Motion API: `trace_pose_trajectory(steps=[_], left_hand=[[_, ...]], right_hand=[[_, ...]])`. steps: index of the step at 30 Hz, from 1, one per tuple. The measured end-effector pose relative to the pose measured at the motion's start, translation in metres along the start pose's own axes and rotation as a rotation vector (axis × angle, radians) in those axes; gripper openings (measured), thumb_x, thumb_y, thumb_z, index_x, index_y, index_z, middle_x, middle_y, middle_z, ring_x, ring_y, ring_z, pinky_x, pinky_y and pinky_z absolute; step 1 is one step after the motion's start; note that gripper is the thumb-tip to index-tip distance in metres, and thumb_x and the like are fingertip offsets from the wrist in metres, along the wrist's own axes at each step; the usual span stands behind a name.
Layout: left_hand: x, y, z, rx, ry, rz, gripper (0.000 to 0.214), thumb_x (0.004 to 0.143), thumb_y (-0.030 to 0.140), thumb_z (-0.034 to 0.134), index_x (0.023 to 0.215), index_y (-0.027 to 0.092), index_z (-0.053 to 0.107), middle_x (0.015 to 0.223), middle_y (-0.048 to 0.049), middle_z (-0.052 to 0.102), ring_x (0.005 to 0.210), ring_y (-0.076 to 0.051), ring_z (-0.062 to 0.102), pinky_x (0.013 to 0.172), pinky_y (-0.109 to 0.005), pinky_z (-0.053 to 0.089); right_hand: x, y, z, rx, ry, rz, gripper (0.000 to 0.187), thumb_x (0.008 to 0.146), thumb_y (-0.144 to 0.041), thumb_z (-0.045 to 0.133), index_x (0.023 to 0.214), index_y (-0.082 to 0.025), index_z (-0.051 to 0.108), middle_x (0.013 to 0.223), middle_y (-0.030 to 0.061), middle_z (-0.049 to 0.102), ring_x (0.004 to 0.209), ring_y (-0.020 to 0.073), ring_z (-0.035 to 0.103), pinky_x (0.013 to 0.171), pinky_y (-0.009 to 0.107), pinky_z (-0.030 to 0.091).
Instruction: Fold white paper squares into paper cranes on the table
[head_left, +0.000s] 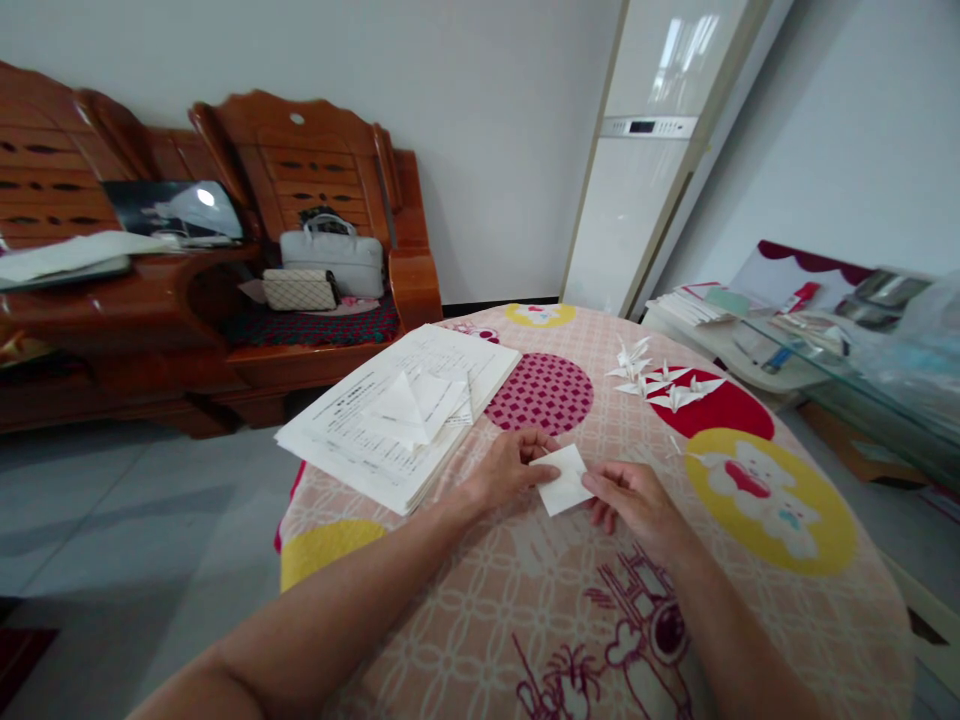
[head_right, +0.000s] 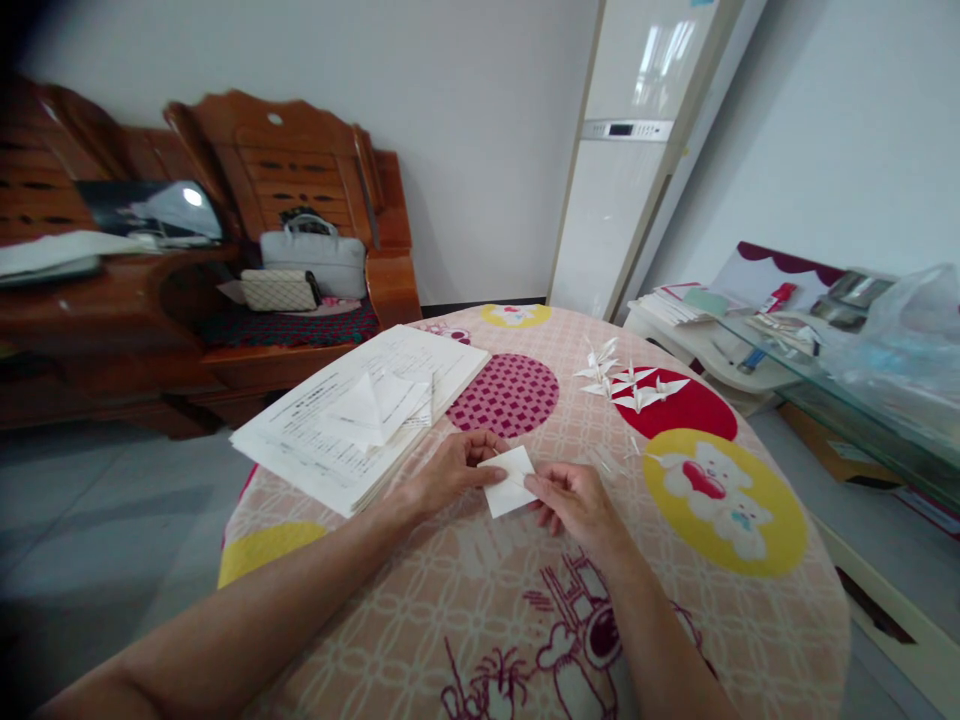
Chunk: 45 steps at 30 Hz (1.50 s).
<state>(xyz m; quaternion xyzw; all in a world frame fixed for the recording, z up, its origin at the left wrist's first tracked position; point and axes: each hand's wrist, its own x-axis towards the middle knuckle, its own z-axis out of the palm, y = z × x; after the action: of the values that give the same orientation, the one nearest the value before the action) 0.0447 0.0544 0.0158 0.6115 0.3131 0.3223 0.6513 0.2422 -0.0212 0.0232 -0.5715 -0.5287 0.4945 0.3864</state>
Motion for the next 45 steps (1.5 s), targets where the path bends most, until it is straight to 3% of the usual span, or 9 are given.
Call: trace_pose_trajectory(steps=[8,17,21,24,28,31,35,39,45], left_hand=[[-0.004,0.005,0.001,-0.025,-0.093,-0.026,0.041,0.066,0.033,0.077,0.097,0.010,0.063,0.075,-0.0052,0.066,0.064,-0.013,0.061,0.057,-0.021,0.042],[-0.007,0.007,-0.001,0.136,-0.185,0.044,0.036,0.073,0.025,0.069,0.106,0.011,0.062,0.077,-0.0031,0.065,0.062,-0.011,0.057,0.055,-0.020,0.040],[-0.013,0.016,0.003,0.482,-0.095,0.199,0.028,0.074,0.012,0.060,0.102,0.013,0.064,0.077,-0.0008,0.065,0.065,-0.011,0.057,0.058,-0.020,0.041],[-0.015,0.018,0.001,0.759,-0.054,0.398,0.026,0.076,0.007,0.057,0.100,0.014,0.065,0.086,-0.0032,0.067,0.075,-0.013,0.060,0.067,-0.023,0.044],[-0.012,0.015,-0.008,1.088,-0.146,0.707,0.024,0.087,0.010,0.048,0.105,0.015,0.062,0.092,-0.0057,0.066,0.084,-0.015,0.061,0.074,-0.025,0.044],[-0.008,0.015,-0.012,1.268,-0.197,0.853,0.019,0.093,0.015,0.044,0.103,0.015,0.060,0.087,-0.0049,0.064,0.080,-0.016,0.058,0.071,-0.027,0.043],[-0.009,0.018,-0.010,1.394,-0.247,0.981,0.016,0.096,0.018,0.043,0.092,0.014,0.057,0.079,-0.0037,0.060,0.071,-0.015,0.053,0.066,-0.028,0.040],[-0.018,0.020,-0.012,1.458,-0.266,1.058,0.018,0.096,0.016,0.041,0.085,0.014,0.055,0.077,-0.0038,0.057,0.071,-0.015,0.050,0.066,-0.029,0.039],[-0.027,0.017,-0.014,1.497,-0.242,1.002,0.021,0.097,0.017,0.038,0.087,0.015,0.057,0.081,-0.0054,0.058,0.077,-0.016,0.051,0.071,-0.031,0.039]], right_hand=[[-0.004,-0.002,0.010,0.191,-0.020,0.050,0.029,0.073,-0.040,0.070,0.065,-0.013,0.063,0.054,0.0032,0.066,0.040,0.0111,0.056,0.037,0.019,0.039],[-0.002,0.002,0.005,0.107,-0.017,0.001,0.032,0.078,-0.043,0.065,0.066,-0.014,0.063,0.049,0.0024,0.064,0.040,0.0122,0.054,0.039,0.021,0.040],[-0.001,0.004,0.003,-0.111,0.003,-0.094,0.030,0.082,-0.039,0.060,0.065,-0.015,0.061,0.051,0.0012,0.062,0.044,0.0131,0.055,0.044,0.022,0.040],[0.000,0.004,0.005,-0.421,0.116,-0.318,0.025,0.083,-0.029,0.058,0.062,-0.016,0.058,0.053,-0.0005,0.057,0.049,0.0124,0.052,0.048,0.023,0.036],[0.002,0.005,0.012,-0.772,0.265,-0.713,0.020,0.087,-0.015,0.050,0.070,-0.015,0.059,0.068,0.0042,0.060,0.066,0.0160,0.056,0.060,0.026,0.040],[0.005,0.007,0.018,-0.971,0.338,-0.860,0.023,0.086,-0.006,0.043,0.072,-0.015,0.058,0.072,0.0071,0.059,0.072,0.0184,0.054,0.063,0.028,0.039],[0.002,0.006,0.024,-1.221,0.344,-0.924,0.028,0.085,-0.002,0.041,0.067,-0.017,0.056,0.068,0.0067,0.054,0.068,0.0198,0.047,0.060,0.031,0.035],[-0.007,-0.001,0.027,-1.280,0.315,-0.961,0.030,0.088,-0.003,0.040,0.066,-0.017,0.055,0.068,0.0062,0.051,0.067,0.0194,0.044,0.060,0.031,0.033],[-0.012,-0.006,0.030,-1.338,0.272,-0.893,0.029,0.089,-0.004,0.041,0.070,-0.017,0.057,0.072,0.0081,0.054,0.072,0.0210,0.045,0.065,0.032,0.034]])
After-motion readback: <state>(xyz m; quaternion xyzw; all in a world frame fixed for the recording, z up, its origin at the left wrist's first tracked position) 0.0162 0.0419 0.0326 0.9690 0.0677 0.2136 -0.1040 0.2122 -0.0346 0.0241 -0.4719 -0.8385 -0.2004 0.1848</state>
